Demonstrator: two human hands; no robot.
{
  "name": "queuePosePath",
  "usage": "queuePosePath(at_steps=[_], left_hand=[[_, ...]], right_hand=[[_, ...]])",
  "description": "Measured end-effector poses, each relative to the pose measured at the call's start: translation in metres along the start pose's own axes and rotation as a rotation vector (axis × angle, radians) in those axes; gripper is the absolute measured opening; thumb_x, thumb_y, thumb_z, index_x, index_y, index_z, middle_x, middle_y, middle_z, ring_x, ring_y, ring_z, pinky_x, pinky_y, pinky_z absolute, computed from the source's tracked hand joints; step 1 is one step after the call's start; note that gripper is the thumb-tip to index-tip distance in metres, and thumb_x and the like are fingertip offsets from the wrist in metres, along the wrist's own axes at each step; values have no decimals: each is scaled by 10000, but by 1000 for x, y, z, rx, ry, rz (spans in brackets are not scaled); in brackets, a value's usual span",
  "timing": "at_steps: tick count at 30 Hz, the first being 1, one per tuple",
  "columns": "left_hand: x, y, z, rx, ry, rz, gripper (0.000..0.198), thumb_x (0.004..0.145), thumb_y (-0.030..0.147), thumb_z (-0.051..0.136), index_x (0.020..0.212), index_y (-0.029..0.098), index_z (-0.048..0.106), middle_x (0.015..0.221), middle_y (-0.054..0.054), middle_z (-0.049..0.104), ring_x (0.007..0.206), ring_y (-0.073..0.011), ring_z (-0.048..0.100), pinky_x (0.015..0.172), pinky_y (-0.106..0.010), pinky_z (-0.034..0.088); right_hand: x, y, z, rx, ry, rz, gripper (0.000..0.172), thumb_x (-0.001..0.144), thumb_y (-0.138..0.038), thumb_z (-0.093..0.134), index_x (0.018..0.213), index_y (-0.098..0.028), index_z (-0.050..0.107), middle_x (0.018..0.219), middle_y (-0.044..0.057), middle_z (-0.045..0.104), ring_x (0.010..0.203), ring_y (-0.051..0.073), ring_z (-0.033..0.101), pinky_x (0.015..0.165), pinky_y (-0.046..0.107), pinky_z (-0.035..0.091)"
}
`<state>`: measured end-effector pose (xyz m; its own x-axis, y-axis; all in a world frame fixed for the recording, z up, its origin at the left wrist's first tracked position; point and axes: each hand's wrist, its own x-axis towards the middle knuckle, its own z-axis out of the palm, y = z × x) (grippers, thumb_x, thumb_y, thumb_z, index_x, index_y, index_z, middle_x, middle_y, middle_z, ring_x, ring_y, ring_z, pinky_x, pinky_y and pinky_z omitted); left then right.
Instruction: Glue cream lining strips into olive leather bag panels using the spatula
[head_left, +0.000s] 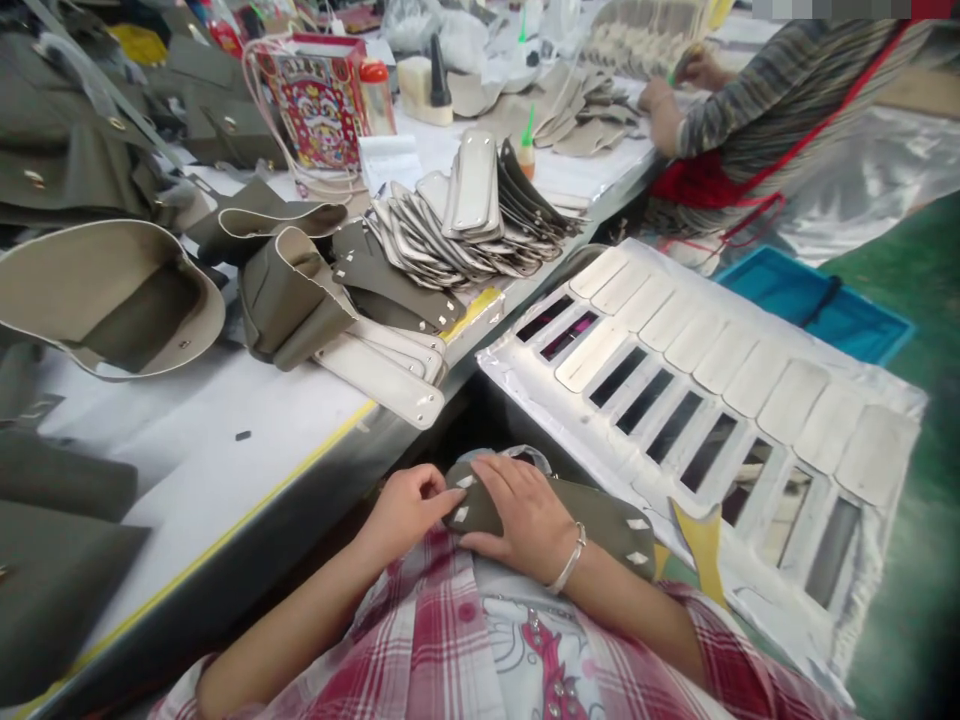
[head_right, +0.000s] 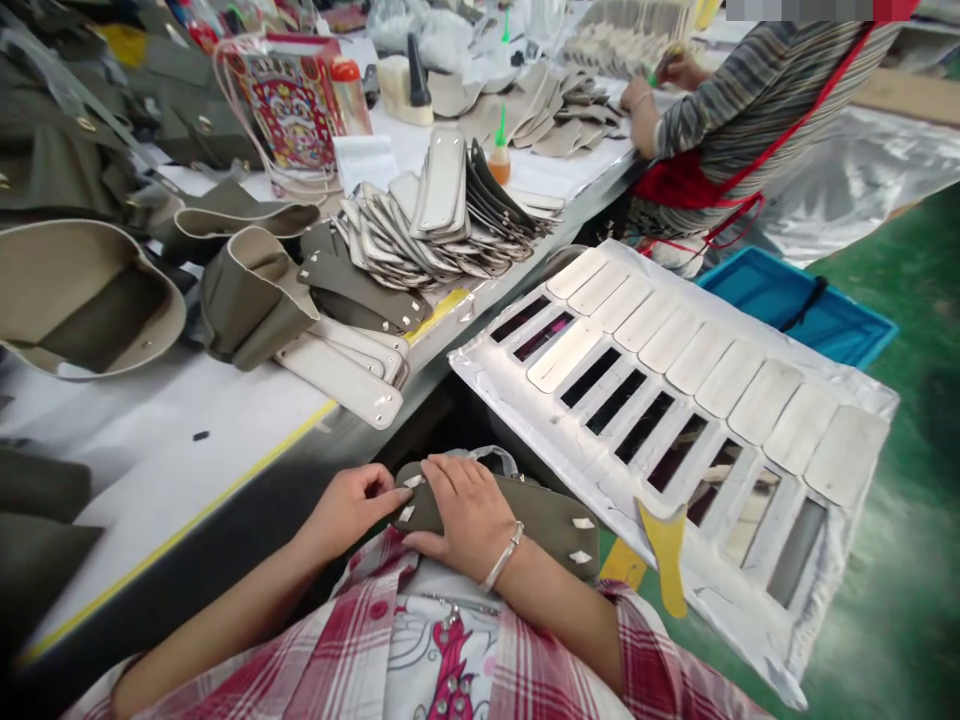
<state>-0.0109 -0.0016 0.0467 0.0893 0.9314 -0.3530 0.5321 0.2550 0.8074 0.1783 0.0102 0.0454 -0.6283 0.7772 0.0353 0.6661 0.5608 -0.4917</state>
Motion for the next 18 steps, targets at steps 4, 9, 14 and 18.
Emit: queuePosePath(at_steps=[4, 9, 14, 18], left_hand=[[7, -3, -5, 36, -60, 13, 315, 717, 435, 568, 571, 166, 495, 530, 46, 487, 504, -96, 418, 482, -217, 310], [11, -8, -10, 46, -114, 18, 322, 689, 443, 582, 568, 170, 462, 516, 60, 446, 492, -90, 393, 477, -217, 292], [11, -13, -14, -25, -172, 17, 317, 685, 438, 592, 602, 177, 433, 519, 73, 433, 493, -86, 388, 483, -211, 293], [12, -17, -13, -53, -189, 28, 320, 687, 428, 599, 615, 178, 413, 538, 73, 426, 513, -86, 375, 485, -209, 291]], right_hand=[[0, -1, 0, 8, 8, 1, 746, 694, -576, 592, 1245, -101, 424, 1260, 157, 464, 1148, 294, 406, 984, 442, 299], [2, -3, 2, -22, -1, 0, 714, 700, -530, 611, 1251, -116, 422, 1259, 149, 463, 1139, 285, 414, 963, 449, 324], [3, -3, 3, -35, -7, -17, 732, 706, -573, 585, 1255, -117, 423, 1261, 148, 460, 1134, 285, 415, 961, 446, 326], [2, -3, 4, -46, -6, -21, 745, 703, -594, 576, 1253, -116, 428, 1258, 149, 461, 1134, 284, 416, 958, 440, 330]])
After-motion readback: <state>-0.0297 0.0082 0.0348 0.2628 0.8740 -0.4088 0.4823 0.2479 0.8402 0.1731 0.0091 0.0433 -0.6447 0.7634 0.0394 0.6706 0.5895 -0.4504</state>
